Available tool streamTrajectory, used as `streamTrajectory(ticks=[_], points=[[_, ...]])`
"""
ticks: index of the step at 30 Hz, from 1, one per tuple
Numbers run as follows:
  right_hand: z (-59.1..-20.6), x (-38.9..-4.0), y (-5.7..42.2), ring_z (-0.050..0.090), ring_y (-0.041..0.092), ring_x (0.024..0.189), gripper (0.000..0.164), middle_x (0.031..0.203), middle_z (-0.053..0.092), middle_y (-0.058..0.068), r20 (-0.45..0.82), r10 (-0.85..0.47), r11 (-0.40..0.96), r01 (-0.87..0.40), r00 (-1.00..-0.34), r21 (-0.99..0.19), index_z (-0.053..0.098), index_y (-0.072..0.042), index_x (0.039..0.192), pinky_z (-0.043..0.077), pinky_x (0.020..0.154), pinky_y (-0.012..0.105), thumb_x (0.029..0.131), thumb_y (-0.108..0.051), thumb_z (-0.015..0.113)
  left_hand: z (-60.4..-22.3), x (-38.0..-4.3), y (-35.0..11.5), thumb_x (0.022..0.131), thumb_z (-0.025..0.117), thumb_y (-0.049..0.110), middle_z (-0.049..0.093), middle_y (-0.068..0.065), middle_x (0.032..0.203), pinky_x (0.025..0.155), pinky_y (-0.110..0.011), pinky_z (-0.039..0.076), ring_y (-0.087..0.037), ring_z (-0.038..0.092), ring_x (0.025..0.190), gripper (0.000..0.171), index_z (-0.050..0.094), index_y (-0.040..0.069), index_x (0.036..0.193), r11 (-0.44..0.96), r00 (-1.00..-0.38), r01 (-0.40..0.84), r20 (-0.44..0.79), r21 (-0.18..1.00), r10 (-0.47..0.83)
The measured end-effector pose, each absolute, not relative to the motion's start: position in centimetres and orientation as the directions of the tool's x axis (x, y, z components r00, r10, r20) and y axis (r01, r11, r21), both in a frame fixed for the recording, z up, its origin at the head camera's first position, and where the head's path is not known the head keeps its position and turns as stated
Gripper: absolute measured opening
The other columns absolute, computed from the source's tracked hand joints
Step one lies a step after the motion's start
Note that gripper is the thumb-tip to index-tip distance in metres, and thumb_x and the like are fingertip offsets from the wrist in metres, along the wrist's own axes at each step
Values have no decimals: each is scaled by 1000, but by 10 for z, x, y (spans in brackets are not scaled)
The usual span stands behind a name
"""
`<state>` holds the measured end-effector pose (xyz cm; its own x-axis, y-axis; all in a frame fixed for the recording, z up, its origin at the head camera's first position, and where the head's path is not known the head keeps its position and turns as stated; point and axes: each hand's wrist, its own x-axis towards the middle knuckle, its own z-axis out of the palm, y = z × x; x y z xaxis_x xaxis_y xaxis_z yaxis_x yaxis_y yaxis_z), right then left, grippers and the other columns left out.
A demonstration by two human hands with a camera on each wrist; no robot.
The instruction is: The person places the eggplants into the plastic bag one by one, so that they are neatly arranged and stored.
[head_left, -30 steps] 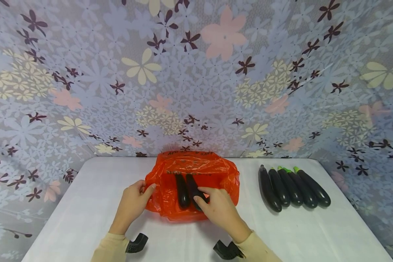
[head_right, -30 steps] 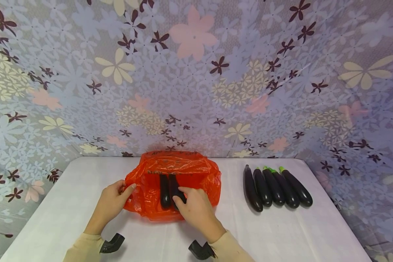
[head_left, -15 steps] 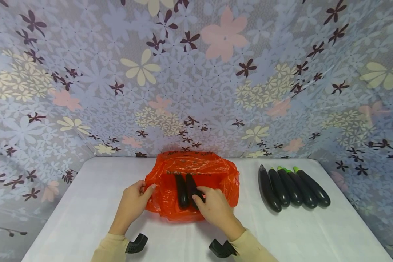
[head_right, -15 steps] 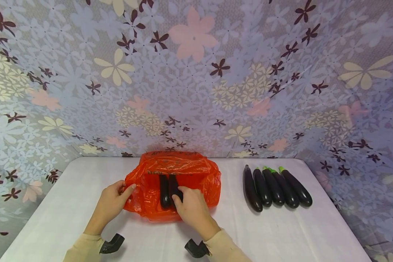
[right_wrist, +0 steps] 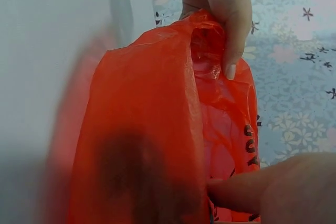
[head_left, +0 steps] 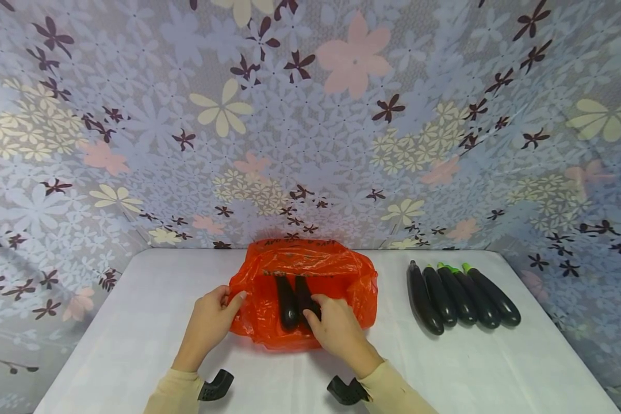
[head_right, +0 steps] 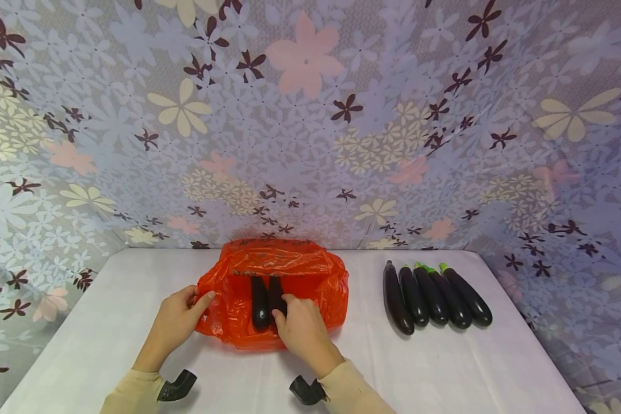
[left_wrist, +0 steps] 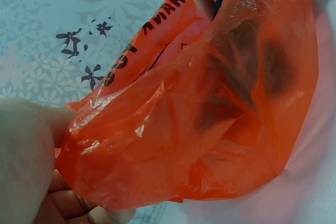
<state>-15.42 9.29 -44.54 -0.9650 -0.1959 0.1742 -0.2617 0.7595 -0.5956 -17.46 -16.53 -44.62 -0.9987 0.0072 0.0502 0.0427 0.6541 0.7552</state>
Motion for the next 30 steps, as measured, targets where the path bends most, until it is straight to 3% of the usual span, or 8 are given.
streamTrajectory(ticks=[8, 18, 30], points=[[-443, -150, 91, 70, 36, 99, 43, 112, 71, 21, 127, -200, 783, -237, -972, -575, 65, 5, 123, 55, 86, 52, 93, -25, 70, -447, -174, -165, 98, 64, 29, 47, -3, 65, 53, -26, 37, -18, 47, 60, 27, 56, 7, 84, 660, -998, 49, 59, 749, 8], [-429, -140, 95, 64, 36, 113, 42, 121, 68, 18, 223, -206, 759, -300, -953, -578, 66, 0, 125, 51, 94, 52, 93, -25, 71, -447, -175, -165, 99, 64, 30, 48, -3, 66, 54, -26, 39, -18, 48, 61, 28, 56, 7, 85, 660, -999, 38, 48, 750, 3], [-408, -120, 106, 68, 18, 91, 36, 116, 70, 7, 287, -159, 745, -306, -945, -593, 70, -9, 123, 56, 77, 37, 92, -27, 73, -449, -174, -165, 99, 63, 30, 51, -3, 67, 54, -26, 41, -18, 49, 61, 27, 57, 7, 87, 665, -999, 34, 48, 746, -2]])
